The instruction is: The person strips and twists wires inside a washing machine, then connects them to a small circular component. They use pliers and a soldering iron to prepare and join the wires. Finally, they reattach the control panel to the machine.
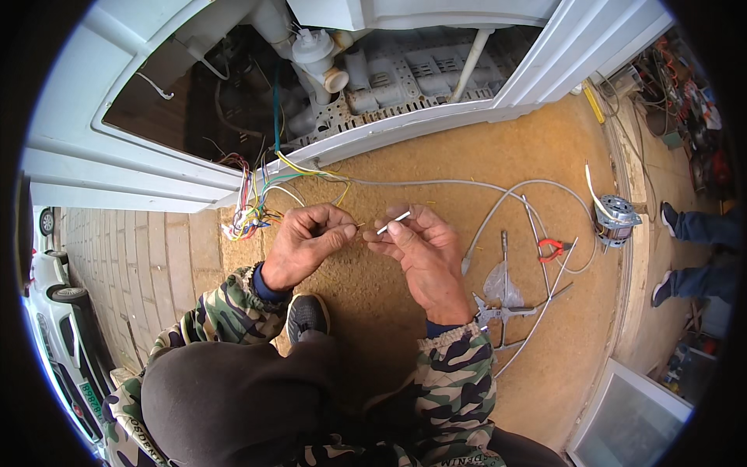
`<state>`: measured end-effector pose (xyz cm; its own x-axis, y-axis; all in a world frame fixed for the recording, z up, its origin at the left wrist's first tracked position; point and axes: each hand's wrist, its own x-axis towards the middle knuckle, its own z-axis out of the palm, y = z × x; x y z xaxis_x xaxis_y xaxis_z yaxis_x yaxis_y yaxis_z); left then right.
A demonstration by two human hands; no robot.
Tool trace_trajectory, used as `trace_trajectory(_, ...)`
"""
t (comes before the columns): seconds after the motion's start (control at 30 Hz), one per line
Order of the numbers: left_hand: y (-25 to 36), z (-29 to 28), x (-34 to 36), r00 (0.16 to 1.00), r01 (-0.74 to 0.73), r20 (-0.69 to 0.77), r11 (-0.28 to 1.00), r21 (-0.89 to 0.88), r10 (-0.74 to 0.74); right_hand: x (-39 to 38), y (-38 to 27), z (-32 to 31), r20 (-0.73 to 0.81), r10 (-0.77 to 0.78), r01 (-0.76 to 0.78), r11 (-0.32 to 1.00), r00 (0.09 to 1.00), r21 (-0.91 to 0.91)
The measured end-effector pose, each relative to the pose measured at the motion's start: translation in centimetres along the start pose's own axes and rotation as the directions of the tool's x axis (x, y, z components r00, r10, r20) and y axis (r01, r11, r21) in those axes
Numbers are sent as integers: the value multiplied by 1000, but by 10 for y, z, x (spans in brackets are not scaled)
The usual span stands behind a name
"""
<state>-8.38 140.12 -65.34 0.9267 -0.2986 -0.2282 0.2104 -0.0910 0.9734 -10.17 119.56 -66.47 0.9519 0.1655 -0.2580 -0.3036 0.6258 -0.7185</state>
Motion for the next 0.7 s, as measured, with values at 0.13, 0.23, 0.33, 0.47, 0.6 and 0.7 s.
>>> trace_trajectory(0.13,-2,-1,0,1000,-8,10,999,42,7,2,10,-1,-55,-42,41,999,998,-19)
trace_trajectory(0.23,-1,1,1,1000,13,9,999,38,-13,2,13,-1,-87,-18,20,1000,996,12)
trace_trajectory(0.33,-1,1,0,1000,22,7,999,36,-23,2,15,3,-104,-9,11,1000,995,20)
trace_trajectory(0.47,0,1,0,1000,28,-5,997,72,-27,3,17,3,-116,-19,20,1000,993,2)
trace_trajectory(0.6,-1,1,0,1000,21,-6,997,68,-21,4,19,3,-118,-47,46,999,992,-7)
trace_trajectory(0.7,0,2,0,1000,13,2,997,81,-14,4,21,-1,-103,-51,49,999,993,-18)
